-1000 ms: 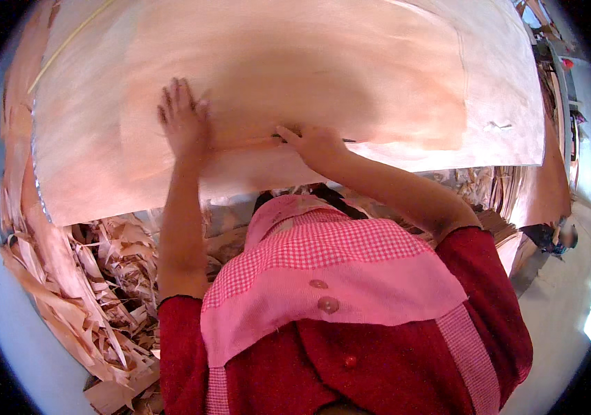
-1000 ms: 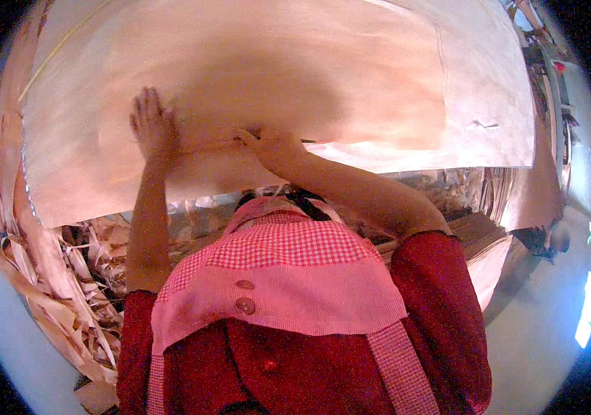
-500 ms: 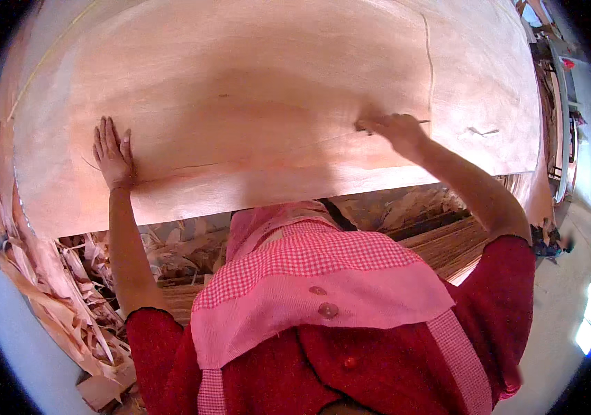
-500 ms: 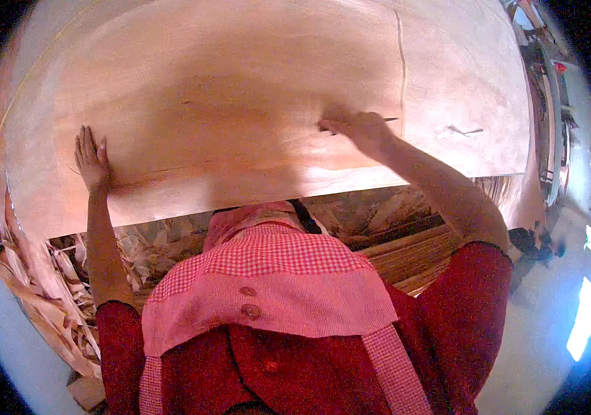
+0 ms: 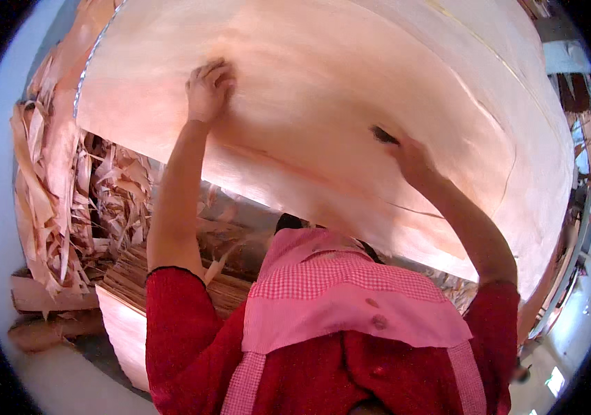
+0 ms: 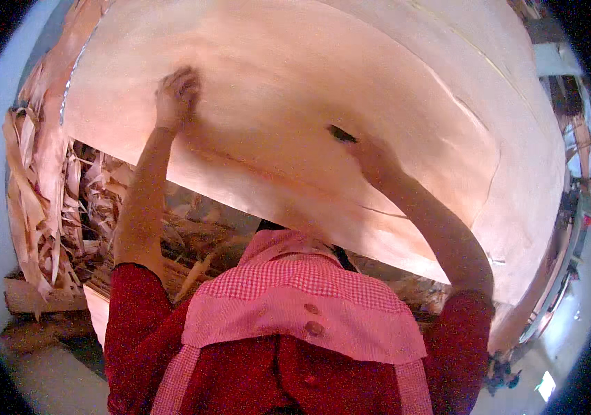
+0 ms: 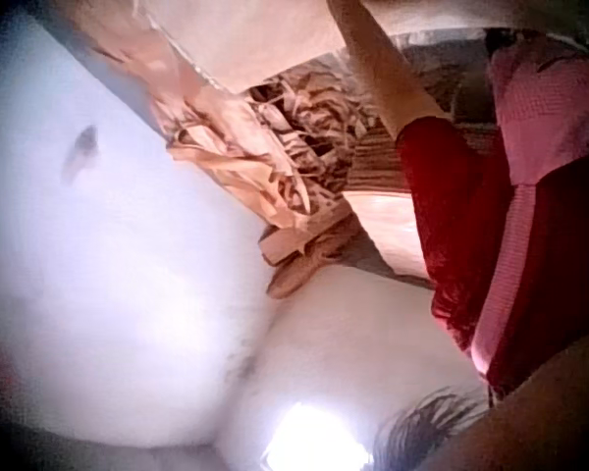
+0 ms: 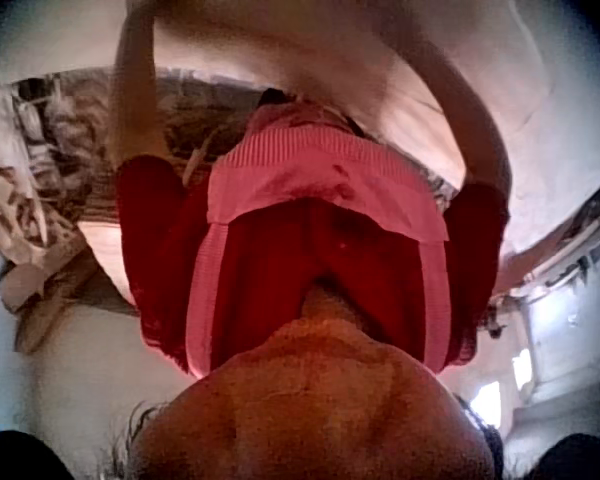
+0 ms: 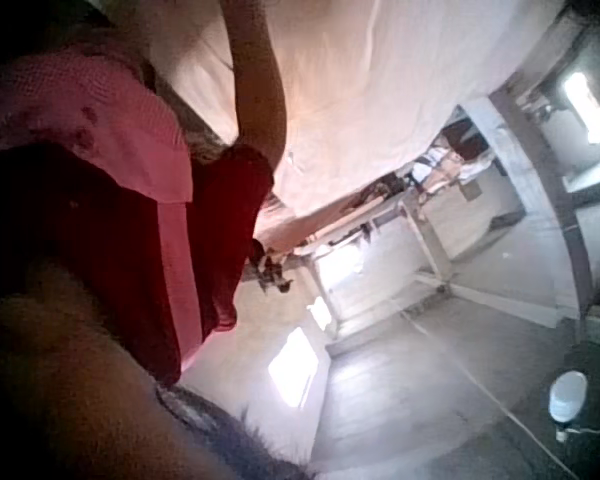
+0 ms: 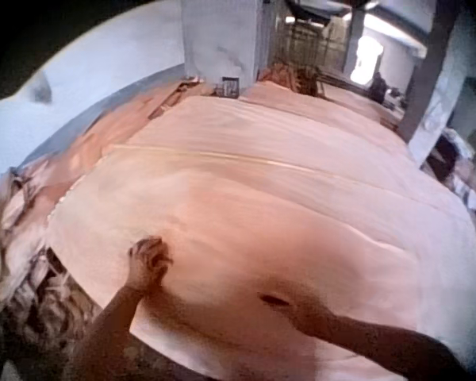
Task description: The person applies adhesive from a small container to a strip of wood veneer and then places and presses the veneer onto a larger wood panel, using a thin rod to apply pressure and a utility knife to trim excess material.
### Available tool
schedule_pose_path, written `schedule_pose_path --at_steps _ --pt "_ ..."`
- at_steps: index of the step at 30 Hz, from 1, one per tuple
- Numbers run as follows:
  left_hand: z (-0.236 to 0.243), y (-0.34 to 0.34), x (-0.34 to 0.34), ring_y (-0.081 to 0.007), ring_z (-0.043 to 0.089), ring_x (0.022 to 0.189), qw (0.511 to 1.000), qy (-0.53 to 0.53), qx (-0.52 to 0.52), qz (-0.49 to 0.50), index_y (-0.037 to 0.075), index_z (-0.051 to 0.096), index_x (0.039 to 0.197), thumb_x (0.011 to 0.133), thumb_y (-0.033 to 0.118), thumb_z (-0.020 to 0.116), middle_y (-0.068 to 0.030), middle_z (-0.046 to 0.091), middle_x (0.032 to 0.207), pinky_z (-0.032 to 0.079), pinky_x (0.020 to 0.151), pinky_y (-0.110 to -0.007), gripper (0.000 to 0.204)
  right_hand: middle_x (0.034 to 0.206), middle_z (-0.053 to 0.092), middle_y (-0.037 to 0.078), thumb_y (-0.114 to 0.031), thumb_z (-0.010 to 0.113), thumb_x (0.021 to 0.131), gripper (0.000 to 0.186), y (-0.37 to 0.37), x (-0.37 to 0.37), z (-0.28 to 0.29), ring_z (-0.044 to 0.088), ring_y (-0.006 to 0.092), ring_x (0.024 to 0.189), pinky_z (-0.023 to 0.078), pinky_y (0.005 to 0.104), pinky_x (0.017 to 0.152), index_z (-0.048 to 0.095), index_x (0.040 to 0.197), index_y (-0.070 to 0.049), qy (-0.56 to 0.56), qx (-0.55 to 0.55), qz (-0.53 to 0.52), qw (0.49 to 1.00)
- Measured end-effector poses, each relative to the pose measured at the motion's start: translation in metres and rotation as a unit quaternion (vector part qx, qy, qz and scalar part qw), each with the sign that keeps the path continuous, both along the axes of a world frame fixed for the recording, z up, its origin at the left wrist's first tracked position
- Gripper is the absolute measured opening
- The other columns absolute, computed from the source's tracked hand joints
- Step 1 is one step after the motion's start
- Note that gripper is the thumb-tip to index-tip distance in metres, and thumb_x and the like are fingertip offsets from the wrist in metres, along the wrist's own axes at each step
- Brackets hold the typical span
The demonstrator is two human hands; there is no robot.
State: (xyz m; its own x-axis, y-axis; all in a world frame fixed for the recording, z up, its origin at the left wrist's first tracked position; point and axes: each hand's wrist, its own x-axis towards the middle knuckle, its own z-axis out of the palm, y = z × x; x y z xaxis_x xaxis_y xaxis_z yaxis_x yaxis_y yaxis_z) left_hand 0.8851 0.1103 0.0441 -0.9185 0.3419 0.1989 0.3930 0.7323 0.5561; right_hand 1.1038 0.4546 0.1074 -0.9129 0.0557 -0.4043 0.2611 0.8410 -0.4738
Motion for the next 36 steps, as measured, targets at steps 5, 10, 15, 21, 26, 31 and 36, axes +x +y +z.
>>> schedule_pose_path --at_steps 5,10,15,21,26,31,36 --pt "-0.010 -0.019 -0.008 -0.0264 0.028 0.124 0.983 0.155 -0.015 0.101 0.011 0.039 0.126 0.061 0.053 0.067 -0.0053 0.041 0.129 0.016 0.100 -0.051 0.083 0.105 0.057 0.013 -0.011 0.046 0.083 0.032 -0.151 -0.184 -0.037 0.053 0.0292 0.096 0.041 0.0373 0.082 0.053 0.114 -0.013 0.273 -0.076 0.224 0.933" --pt "-0.017 -0.019 -0.005 -0.0270 0.026 0.126 0.991 0.099 -0.029 0.084 0.013 0.023 0.134 0.059 0.047 0.072 -0.0068 0.041 0.130 0.014 0.099 -0.054 0.096 0.097 0.060 0.011 -0.015 0.046 0.083 0.029 -0.211 -0.234 -0.037 0.057 0.0271 0.089 0.044 0.0372 0.074 0.055 0.111 -0.017 0.184 0.013 0.308 0.933" --pt "-0.004 -0.023 -0.006 -0.0278 0.026 0.127 0.998 0.036 -0.009 0.046 0.014 0.029 0.133 0.064 0.039 0.070 -0.0007 0.045 0.128 0.011 0.098 -0.058 0.084 0.096 0.060 0.009 -0.019 0.044 0.082 0.027 -0.215 -0.241 -0.016 0.057 0.0267 0.089 0.044 0.0384 0.073 0.057 0.105 -0.018 0.153 0.130 0.366 0.909" --pt "-0.005 -0.020 -0.006 -0.0316 0.023 0.128 0.986 0.130 -0.101 0.015 0.015 0.055 0.115 0.073 0.042 0.062 0.0013 0.043 0.130 0.007 0.099 -0.058 0.051 0.095 0.061 0.009 -0.018 0.044 0.082 0.025 -0.171 -0.254 -0.029 0.057 0.0258 0.091 0.045 0.0386 0.073 0.061 0.099 -0.020 0.208 0.111 0.315 0.919" --pt "-0.007 -0.025 -0.014 -0.0261 0.029 0.126 0.993 0.054 -0.096 -0.029 0.011 0.054 0.115 0.070 0.040 0.065 -0.0026 0.042 0.131 0.015 0.100 -0.050 0.054 0.091 0.062 0.008 -0.023 0.044 0.081 0.019 -0.150 -0.260 -0.039 0.059 0.0292 0.086 0.045 0.0456 0.069 0.061 0.089 -0.017 0.230 0.066 0.309 0.920" --pt "-0.004 -0.013 -0.014 -0.0274 0.029 0.126 0.981 0.069 -0.182 -0.006 0.006 0.047 0.121 0.074 0.033 0.062 -0.0059 0.036 0.135 0.015 0.102 -0.047 0.056 0.086 0.061 0.011 -0.020 0.046 0.081 0.021 -0.119 -0.230 -0.043 0.059 0.0261 0.083 0.044 0.0417 0.070 0.062 0.092 -0.013 0.250 0.093 0.199 0.943" --pt "-0.018 0.049 0.006 -0.0284 0.020 0.129 0.947 -0.114 0.266 -0.138 0.000 0.026 0.132 0.083 0.032 0.051 -0.0128 0.024 0.139 0.014 0.102 -0.046 0.063 0.089 0.061 0.009 -0.022 0.046 0.082 0.021 -0.104 -0.192 -0.070 0.058 0.0256 0.084 0.044 0.0424 0.069 0.060 0.095 -0.016 0.237 0.147 0.089 0.956"
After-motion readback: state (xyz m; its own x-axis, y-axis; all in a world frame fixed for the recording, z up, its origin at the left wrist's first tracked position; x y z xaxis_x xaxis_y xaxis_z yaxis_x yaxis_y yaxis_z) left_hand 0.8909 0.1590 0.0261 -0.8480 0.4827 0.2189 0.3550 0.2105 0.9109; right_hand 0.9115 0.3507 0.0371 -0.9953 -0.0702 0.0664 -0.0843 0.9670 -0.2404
